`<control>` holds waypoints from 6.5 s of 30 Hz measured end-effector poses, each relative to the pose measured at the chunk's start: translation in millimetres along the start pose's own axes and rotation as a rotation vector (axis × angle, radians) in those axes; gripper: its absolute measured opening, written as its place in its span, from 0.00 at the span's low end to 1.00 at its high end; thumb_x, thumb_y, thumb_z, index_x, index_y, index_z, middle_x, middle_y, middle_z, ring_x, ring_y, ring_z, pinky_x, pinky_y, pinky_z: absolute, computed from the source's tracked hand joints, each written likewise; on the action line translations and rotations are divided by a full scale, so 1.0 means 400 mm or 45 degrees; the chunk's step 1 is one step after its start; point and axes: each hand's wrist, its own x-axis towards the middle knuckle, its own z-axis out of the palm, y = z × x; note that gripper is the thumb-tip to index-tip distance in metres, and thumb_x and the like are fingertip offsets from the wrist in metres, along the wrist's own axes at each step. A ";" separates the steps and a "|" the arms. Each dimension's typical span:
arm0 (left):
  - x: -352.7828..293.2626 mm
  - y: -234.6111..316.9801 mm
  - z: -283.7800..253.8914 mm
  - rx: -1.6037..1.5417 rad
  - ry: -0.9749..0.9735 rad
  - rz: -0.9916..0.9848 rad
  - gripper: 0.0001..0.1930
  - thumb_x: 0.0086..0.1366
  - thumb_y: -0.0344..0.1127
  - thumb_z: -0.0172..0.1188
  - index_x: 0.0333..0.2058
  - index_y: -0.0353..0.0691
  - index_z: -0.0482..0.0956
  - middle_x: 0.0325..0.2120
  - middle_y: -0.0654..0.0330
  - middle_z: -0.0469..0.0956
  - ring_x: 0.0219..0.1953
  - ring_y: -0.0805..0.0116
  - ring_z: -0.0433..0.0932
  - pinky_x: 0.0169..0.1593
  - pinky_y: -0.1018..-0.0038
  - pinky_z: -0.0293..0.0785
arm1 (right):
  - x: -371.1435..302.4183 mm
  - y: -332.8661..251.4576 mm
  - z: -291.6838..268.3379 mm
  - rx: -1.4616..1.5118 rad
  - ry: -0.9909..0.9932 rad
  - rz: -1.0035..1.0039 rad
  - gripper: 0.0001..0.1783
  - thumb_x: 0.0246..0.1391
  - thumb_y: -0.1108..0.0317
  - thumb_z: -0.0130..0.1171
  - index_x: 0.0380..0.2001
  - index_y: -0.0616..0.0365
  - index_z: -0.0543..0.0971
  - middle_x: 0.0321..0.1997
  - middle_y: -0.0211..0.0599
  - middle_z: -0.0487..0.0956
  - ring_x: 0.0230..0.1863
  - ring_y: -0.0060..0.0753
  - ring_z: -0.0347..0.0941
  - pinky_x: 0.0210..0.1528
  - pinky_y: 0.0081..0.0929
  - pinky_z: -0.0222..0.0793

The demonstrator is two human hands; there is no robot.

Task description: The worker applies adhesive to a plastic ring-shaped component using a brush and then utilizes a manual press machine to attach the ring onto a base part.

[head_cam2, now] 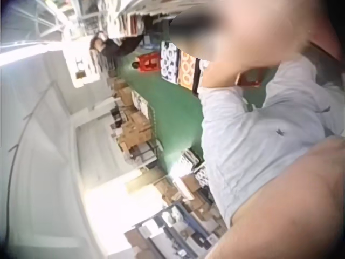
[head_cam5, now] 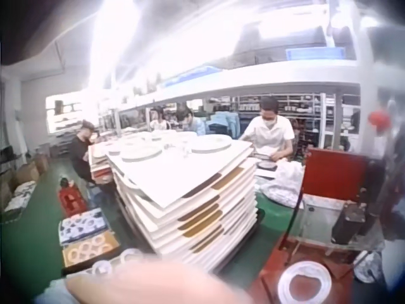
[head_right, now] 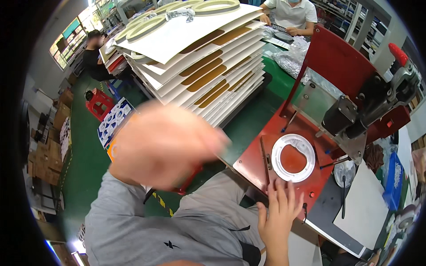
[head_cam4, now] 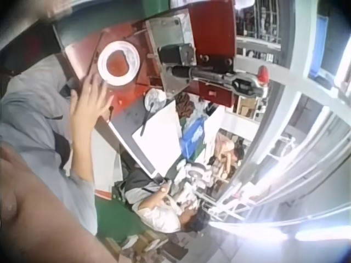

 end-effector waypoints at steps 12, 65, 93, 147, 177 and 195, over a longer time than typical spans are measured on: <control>0.217 -0.518 -0.200 0.848 -0.595 -1.190 0.35 0.75 0.67 0.52 0.53 0.37 0.85 0.38 0.50 0.86 0.40 0.56 0.84 0.48 0.60 0.77 | 0.014 -0.075 0.078 0.714 0.316 -0.230 0.14 0.54 0.77 0.69 0.45 0.59 0.85 0.50 0.42 0.83 0.45 0.47 0.80 0.49 0.38 0.76; -0.273 0.097 0.427 -1.458 -0.148 -1.329 0.15 0.72 0.24 0.62 0.55 0.26 0.77 0.46 0.48 0.86 0.49 0.62 0.86 0.55 0.68 0.82 | -0.071 0.213 -0.055 1.512 0.797 0.219 0.19 0.74 0.65 0.58 0.57 0.71 0.77 0.46 0.44 0.83 0.42 0.26 0.81 0.47 0.26 0.77; -0.295 0.053 0.444 -1.441 -0.166 -1.412 0.16 0.71 0.18 0.59 0.57 0.26 0.76 0.47 0.48 0.86 0.52 0.62 0.85 0.58 0.71 0.79 | 0.005 0.640 -0.096 -0.069 0.741 0.821 0.07 0.65 0.69 0.64 0.41 0.62 0.85 0.38 0.51 0.86 0.38 0.51 0.84 0.43 0.36 0.78; -0.048 0.091 0.299 -0.545 -0.499 0.483 0.14 0.54 0.24 0.69 0.41 0.30 0.85 0.39 0.49 0.84 0.42 0.49 0.87 0.45 0.61 0.89 | 0.001 0.078 -0.438 0.398 -0.552 0.092 0.09 0.53 0.68 0.65 0.34 0.62 0.88 0.27 0.38 0.79 0.25 0.30 0.77 0.25 0.26 0.67; -0.141 -0.016 0.335 -1.048 -0.113 -1.289 0.15 0.68 0.24 0.68 0.51 0.32 0.75 0.41 0.59 0.84 0.43 0.74 0.82 0.48 0.78 0.78 | -0.049 0.218 -0.087 0.184 1.137 0.321 0.10 0.61 0.80 0.65 0.45 0.64 0.84 0.38 0.40 0.82 0.35 0.36 0.76 0.35 0.26 0.69; -0.068 -0.057 0.527 -0.557 0.066 -1.111 0.14 0.69 0.36 0.69 0.31 0.34 0.74 0.25 0.56 0.79 0.24 0.64 0.78 0.30 0.68 0.74 | 0.221 0.094 -0.040 0.086 0.421 0.091 0.12 0.50 0.70 0.74 0.39 0.56 0.85 0.42 0.35 0.77 0.47 0.46 0.70 0.49 0.42 0.64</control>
